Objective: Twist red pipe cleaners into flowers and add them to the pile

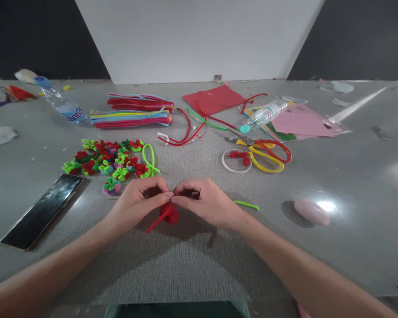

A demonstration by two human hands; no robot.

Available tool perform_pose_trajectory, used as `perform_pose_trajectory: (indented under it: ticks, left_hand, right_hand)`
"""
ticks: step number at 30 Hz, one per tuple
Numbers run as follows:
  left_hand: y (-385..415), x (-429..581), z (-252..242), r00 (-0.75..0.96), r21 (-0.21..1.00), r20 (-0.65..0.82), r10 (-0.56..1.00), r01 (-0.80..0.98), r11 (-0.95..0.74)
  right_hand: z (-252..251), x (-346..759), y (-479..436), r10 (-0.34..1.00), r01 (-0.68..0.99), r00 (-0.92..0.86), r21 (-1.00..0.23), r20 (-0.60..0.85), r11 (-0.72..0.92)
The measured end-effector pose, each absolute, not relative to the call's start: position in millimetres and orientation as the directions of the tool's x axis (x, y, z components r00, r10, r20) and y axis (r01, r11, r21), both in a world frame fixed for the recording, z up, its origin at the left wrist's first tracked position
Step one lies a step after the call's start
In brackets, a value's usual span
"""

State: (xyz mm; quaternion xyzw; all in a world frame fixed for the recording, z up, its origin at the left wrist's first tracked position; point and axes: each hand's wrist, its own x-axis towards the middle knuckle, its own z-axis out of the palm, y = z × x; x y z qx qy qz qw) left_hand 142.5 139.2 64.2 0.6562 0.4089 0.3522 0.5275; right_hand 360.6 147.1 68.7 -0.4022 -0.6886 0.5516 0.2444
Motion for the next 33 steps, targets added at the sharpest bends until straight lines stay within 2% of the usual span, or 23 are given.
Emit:
perform_pose_trajectory:
  ticks: [7,11,16,21,28,31,33]
  left_hand:
    - [135.0,143.6,68.8,0.406,0.980,0.077,0.911,0.138,-0.144]
    - [131.5,144.9,68.1,0.405,0.966,0.127,0.905,0.156,-0.206]
    - [129.1,146.1,65.0,0.372,0.994,0.011,0.928,0.096,-0.050]
    - [130.1,145.7,67.9,0.436,0.993,-0.103,0.894,-0.011,0.119]
    - [135.0,148.1,69.2,0.490,0.987,-0.114,0.864,-0.046,0.156]
    - [136.7,148.1,67.0,0.472,0.989,-0.128,0.873,-0.001,0.145]
    - [137.2,147.6,65.4,0.439,0.995,-0.097,0.893,0.055,0.081]
  right_hand:
    - [68.5,357.9,145.3,0.821,0.193,-0.557,-0.981,-0.124,-0.018]
    - [65.1,355.0,141.6,0.826,0.170,-0.556,-0.986,-0.093,0.003]
    - [63.4,353.5,137.5,0.846,0.211,-0.528,-0.976,-0.071,0.049]
    - [65.4,353.9,135.0,0.840,0.196,-0.537,-0.980,-0.073,0.039]
    - [67.6,357.0,139.9,0.853,0.168,-0.521,-0.985,-0.045,0.051]
    - [67.6,357.6,141.1,0.860,0.180,-0.509,-0.982,-0.042,0.059]
    - [66.8,357.3,141.4,0.864,0.198,-0.503,-0.977,-0.035,0.076]
